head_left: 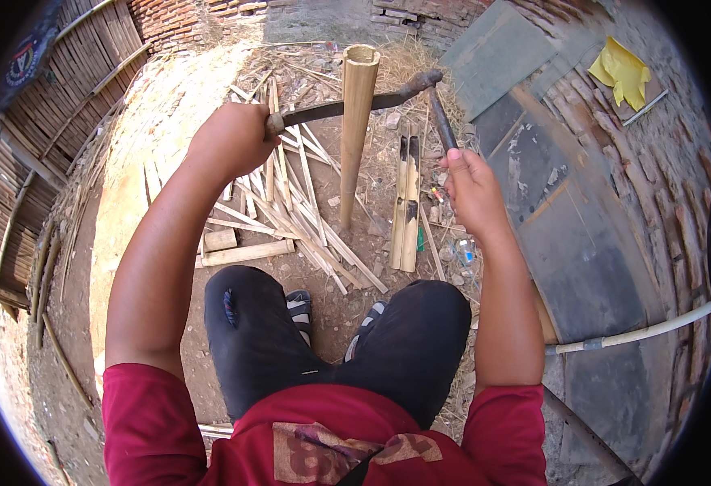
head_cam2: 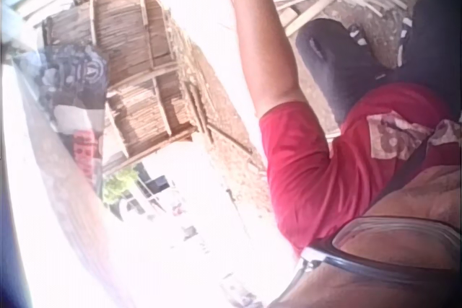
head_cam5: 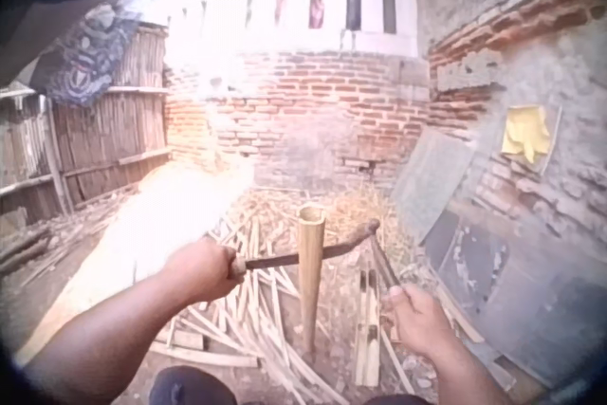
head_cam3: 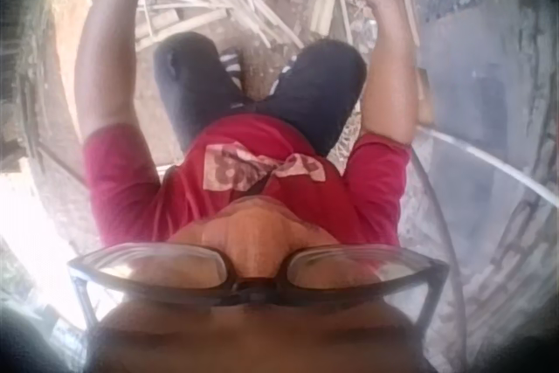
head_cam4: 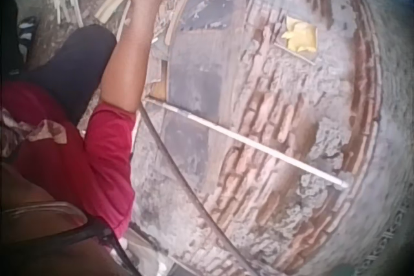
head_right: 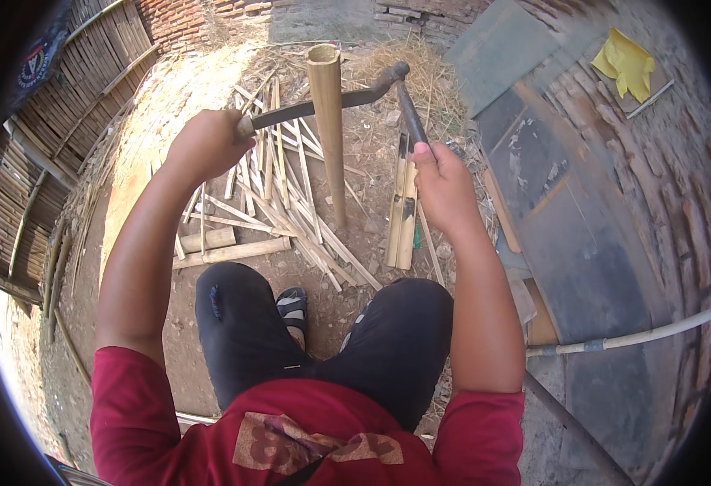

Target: The person splits a bamboo stalk by positioning a blade on the end and striking the back of the blade with a hammer.

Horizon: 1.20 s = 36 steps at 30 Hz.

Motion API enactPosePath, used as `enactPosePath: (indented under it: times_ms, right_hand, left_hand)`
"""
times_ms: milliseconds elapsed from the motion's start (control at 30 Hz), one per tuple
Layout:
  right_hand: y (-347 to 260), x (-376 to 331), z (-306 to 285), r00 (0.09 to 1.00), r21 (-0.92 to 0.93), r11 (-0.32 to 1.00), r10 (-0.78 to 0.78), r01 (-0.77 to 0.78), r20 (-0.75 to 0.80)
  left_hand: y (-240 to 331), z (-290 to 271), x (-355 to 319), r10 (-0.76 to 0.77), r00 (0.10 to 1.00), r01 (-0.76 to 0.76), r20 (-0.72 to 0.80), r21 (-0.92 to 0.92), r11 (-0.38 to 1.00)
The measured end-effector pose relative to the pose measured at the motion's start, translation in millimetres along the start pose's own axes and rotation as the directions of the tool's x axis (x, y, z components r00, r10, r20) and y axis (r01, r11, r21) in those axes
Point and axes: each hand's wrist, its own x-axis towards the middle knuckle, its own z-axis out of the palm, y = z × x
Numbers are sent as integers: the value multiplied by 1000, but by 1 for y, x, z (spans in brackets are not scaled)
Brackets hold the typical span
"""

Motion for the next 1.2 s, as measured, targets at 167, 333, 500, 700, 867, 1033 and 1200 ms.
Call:
enactPosePath:
  times_ms: [167, 333, 500, 700, 867, 1033, 1200]
  right_hand:
    - [-59, -18, -34, 988, 274, 955, -84, 116, -127]
    - [-24, -4, -20, 985, -147, 977, -164, 155, -53]
    - [-36, -13, -31, 999, 40, 998, 49, -48, -21]
    - [-39, -10, -32, 992, 141, 984, -100, 110, -76]
    - [1, -7, 5, 998, 33, 998, 43, -44, 44]
    - [-53, -28, -31, 994, 250, 964, -67, 87, -85]
    - [3, -16, 6, 998, -143, 989, -21, 30, 65]
  left_hand:
    - [-2, 11, -1, 4, 1000, -5, -11, -28, 1000]
    - [10, 19, 6, 12, 999, -12, -36, -9, 1000]
    - [5, 14, 2, -16, 1000, 16, -2, 11, 1000]
    - [5, 12, -4, 14, 999, -13, -33, 13, 1000]
    - [2, 17, -6, -5, 1000, 6, -16, 48, 999]
    - [6, 17, -7, -24, 1000, 24, -19, 23, 999]
    - [7, 28, -5, -1, 1000, 1, -27, -6, 1000]
